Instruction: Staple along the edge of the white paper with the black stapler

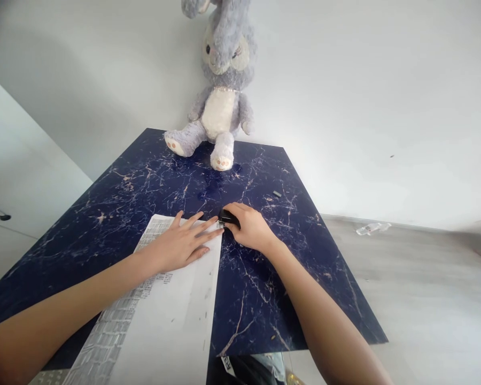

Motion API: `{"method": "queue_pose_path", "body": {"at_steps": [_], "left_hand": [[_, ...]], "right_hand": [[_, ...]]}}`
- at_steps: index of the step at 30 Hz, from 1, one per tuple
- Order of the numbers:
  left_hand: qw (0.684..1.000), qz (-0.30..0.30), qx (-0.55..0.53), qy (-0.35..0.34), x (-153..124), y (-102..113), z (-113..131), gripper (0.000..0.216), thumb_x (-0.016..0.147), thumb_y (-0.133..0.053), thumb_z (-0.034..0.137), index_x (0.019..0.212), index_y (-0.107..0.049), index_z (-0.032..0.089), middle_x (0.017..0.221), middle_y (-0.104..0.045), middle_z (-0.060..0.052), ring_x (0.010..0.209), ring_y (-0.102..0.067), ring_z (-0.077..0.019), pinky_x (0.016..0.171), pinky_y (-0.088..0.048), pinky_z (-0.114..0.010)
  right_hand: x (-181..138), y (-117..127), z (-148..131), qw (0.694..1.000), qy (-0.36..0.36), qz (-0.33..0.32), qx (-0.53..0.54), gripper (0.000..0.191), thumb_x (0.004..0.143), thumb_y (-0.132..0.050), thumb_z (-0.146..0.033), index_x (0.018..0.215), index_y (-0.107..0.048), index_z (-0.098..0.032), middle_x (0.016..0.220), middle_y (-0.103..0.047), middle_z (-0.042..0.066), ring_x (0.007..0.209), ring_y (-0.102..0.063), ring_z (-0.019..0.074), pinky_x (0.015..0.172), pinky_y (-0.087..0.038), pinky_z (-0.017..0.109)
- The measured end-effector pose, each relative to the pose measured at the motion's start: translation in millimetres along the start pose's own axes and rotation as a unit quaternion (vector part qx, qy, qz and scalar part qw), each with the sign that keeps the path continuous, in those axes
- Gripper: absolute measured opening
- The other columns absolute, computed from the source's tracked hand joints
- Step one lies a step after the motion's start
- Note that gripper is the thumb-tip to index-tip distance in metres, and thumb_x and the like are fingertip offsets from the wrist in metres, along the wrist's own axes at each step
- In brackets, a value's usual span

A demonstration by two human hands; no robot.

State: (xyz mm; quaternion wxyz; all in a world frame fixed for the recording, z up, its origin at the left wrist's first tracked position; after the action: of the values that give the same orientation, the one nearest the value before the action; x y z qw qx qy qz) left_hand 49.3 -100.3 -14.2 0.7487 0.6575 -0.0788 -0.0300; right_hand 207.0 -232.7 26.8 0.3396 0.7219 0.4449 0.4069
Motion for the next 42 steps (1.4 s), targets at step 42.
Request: {"method": "queue_pose_path", "body": {"at_steps": [42], "left_hand": [[1.0, 0.016, -0.011, 0.021, 10, -5, 11, 0.051, 0.107, -0.042, 0.05, 0.157, -0.043, 0.041, 0.17, -0.032, -0.009, 0.154, -0.022, -0.0506, 0.109, -0.019, -0.087]], "right_hand": [[10, -16, -18, 0.972, -0.077, 0.025, -0.219, 0.036, 0.112, -0.035, -0.032, 0.092, -0.064, -0.022, 0.091, -0.073, 0.007, 0.085, -0.063, 0.0233, 0.074, -0.036, 0.035]]}}
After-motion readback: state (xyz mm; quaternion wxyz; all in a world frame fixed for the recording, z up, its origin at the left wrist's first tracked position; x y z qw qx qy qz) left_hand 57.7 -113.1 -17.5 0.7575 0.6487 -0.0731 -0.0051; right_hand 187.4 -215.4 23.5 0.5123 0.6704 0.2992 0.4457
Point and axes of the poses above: each hand's wrist, its own x-axis towards the middle knuckle, its own y-axis out of the back of the hand, z = x × y, the point moved 4 cm from there along x, towards the middle knuckle
